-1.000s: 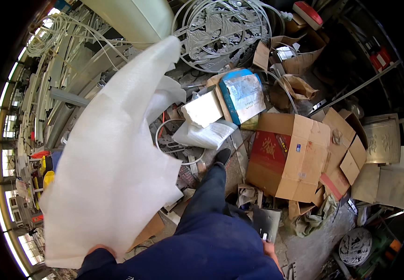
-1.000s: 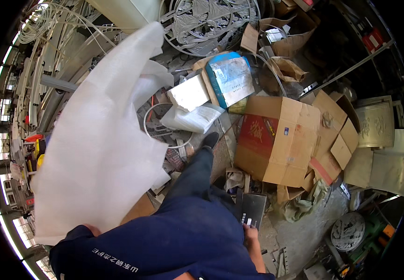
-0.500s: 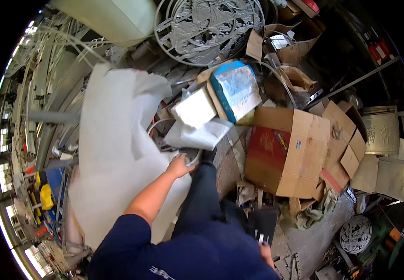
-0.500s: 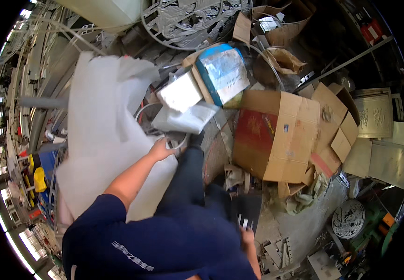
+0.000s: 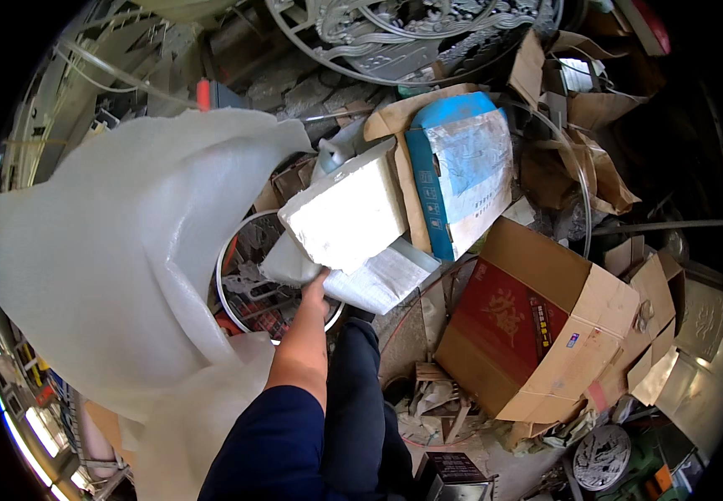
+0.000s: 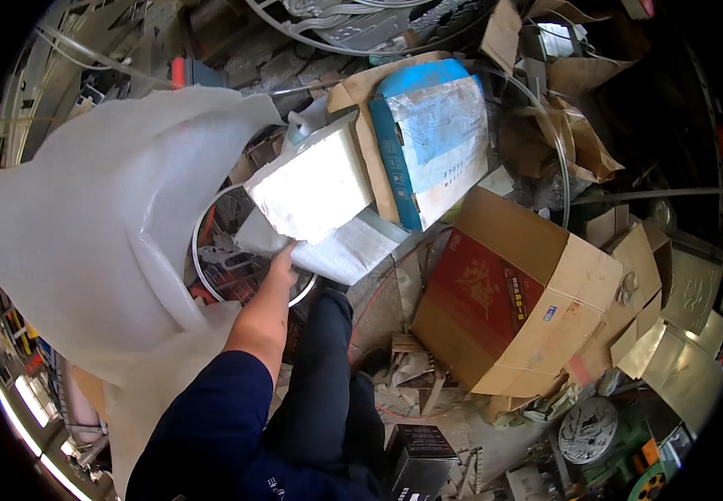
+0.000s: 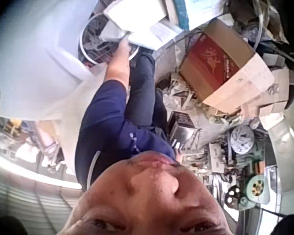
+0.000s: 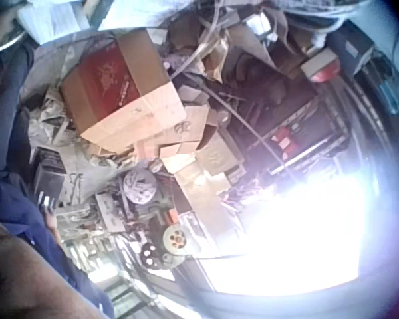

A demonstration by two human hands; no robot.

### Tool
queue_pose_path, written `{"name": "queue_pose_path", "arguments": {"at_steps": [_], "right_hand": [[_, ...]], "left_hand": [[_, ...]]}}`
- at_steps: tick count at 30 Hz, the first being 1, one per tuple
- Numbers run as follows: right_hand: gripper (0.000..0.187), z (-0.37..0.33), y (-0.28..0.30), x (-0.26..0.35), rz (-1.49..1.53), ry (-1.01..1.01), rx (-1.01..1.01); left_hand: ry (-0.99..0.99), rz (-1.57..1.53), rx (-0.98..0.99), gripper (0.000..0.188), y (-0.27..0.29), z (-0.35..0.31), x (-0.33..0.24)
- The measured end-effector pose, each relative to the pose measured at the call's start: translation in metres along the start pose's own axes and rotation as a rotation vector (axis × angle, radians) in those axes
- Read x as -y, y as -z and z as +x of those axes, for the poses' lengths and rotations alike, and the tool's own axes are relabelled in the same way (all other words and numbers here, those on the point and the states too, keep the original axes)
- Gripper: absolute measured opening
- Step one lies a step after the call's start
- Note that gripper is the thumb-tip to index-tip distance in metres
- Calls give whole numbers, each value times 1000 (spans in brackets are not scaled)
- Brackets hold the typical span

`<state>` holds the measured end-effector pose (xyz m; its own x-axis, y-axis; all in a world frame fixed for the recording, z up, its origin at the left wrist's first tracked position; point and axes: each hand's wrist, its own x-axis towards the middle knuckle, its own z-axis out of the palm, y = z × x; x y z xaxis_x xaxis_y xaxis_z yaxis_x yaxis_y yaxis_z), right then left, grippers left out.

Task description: The person packs a black rectangular object into a cardboard box, places a foam insert on top, and closes the box. They then write on the box with a marker and move it to a pile of other boxes and materials.

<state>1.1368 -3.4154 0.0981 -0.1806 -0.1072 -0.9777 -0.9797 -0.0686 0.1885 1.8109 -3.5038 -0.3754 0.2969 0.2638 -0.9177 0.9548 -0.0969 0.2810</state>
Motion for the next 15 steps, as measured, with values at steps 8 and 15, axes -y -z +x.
{"name": "queue_pose_path", "arguments": {"at_steps": [8,15], "right_hand": [[34,0,19,13,704,-98,-116],[30,49,8,-24,823,236,-376]], "left_hand": [[-476,-95,99,34,13,-77,-98],[-1292,569,39,27,136,-381,-252]]}}
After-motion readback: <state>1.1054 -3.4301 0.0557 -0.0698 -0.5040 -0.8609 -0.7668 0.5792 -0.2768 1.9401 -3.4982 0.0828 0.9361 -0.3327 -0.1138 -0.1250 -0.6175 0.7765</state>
